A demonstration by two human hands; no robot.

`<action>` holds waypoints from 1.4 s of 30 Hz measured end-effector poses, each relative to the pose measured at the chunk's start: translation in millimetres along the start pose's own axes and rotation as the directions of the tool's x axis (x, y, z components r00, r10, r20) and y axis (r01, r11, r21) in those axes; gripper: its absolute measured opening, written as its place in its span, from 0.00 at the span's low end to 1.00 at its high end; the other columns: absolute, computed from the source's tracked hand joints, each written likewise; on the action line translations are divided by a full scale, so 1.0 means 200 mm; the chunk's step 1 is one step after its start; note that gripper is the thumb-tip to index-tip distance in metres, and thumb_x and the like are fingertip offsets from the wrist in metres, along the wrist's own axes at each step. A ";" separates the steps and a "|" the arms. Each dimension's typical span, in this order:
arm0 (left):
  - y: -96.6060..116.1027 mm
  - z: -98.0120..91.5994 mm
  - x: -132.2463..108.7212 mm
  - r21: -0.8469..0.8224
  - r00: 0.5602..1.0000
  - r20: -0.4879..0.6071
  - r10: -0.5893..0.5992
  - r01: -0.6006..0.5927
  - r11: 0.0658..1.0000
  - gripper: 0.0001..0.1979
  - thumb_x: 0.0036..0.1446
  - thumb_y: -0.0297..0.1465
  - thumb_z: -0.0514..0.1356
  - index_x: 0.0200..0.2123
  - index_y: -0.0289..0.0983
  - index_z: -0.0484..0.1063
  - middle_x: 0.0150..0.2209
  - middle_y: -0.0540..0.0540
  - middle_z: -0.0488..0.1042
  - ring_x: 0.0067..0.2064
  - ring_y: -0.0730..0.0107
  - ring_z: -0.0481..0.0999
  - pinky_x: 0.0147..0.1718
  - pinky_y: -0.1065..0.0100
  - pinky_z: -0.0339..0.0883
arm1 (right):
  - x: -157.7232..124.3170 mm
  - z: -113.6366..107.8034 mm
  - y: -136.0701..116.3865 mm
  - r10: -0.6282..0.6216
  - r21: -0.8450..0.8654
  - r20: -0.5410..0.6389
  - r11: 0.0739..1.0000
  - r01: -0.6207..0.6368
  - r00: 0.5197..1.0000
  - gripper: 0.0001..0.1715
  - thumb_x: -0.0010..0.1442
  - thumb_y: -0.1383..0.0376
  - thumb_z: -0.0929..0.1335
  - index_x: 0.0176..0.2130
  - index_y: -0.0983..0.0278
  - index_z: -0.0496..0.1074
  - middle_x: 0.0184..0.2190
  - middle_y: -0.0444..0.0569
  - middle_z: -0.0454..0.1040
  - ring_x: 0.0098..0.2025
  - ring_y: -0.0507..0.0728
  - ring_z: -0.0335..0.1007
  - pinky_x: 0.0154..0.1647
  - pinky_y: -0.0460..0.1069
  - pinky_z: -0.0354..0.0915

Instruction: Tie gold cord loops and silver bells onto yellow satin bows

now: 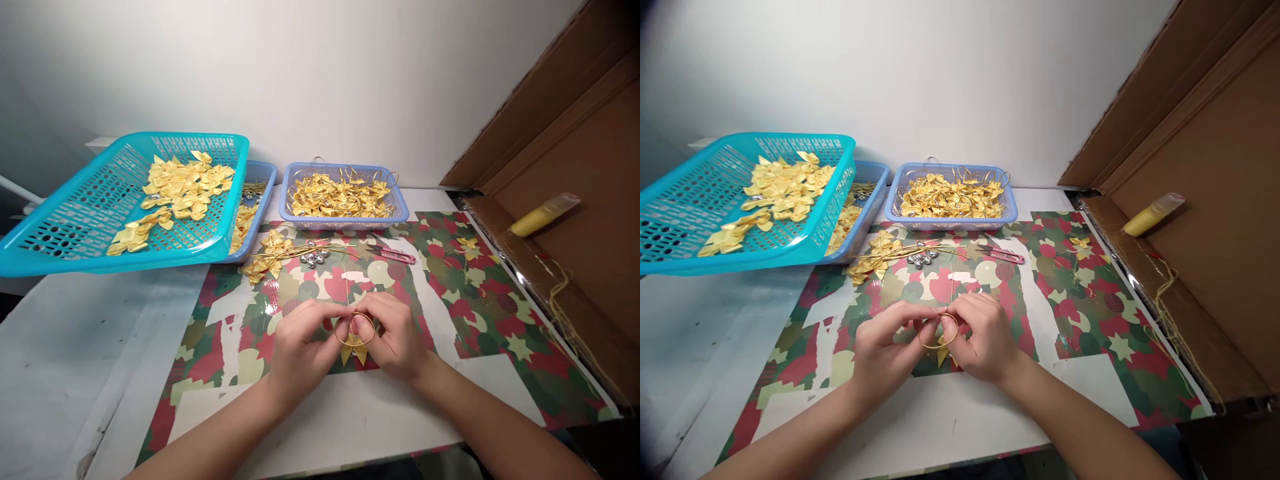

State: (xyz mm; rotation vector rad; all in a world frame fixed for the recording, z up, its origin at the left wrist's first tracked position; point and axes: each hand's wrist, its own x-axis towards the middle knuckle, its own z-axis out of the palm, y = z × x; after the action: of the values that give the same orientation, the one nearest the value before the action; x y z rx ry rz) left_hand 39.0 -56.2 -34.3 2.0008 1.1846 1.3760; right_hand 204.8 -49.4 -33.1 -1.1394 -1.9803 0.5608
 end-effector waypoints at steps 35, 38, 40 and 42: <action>-0.05 -0.05 0.07 0.143 0.929 0.096 0.358 -0.369 0.918 0.07 0.54 0.26 0.65 0.37 0.41 0.76 0.33 0.50 0.83 0.30 0.69 0.74 0.32 0.65 0.64 | -0.02 0.00 0.01 0.097 0.317 0.131 0.939 -0.135 0.987 0.20 0.64 0.62 0.58 0.21 0.61 0.56 0.18 0.41 0.55 0.22 0.51 0.52 0.24 0.48 0.51; -0.05 -0.05 0.07 0.144 0.928 0.103 0.357 -0.369 0.918 0.07 0.54 0.26 0.65 0.37 0.41 0.76 0.33 0.51 0.83 0.31 0.69 0.74 0.32 0.65 0.64 | -0.02 0.00 0.01 0.095 0.311 0.132 0.941 -0.132 0.987 0.20 0.64 0.62 0.58 0.21 0.61 0.56 0.18 0.41 0.55 0.22 0.51 0.53 0.25 0.48 0.52; -0.05 -0.05 0.07 0.150 0.927 0.105 0.360 -0.373 0.916 0.07 0.54 0.26 0.65 0.37 0.41 0.76 0.33 0.51 0.83 0.30 0.69 0.75 0.32 0.65 0.64 | -0.02 0.00 0.01 0.090 0.307 0.131 0.943 -0.126 0.987 0.20 0.65 0.62 0.58 0.21 0.61 0.57 0.18 0.41 0.56 0.22 0.51 0.53 0.25 0.48 0.52; -0.05 -0.06 0.07 0.159 0.927 0.106 0.361 -0.374 0.914 0.06 0.55 0.27 0.64 0.37 0.42 0.76 0.33 0.51 0.83 0.30 0.69 0.76 0.32 0.66 0.64 | -0.01 0.00 0.01 0.088 0.306 0.128 0.944 -0.124 0.988 0.20 0.64 0.62 0.58 0.22 0.61 0.57 0.18 0.41 0.56 0.22 0.51 0.53 0.25 0.48 0.52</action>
State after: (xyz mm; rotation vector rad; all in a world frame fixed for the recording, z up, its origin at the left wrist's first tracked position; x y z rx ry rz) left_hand 27.3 -39.8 -28.8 2.4783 0.9570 1.3892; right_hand 207.5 -50.4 -36.1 -1.0361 -1.8465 0.9790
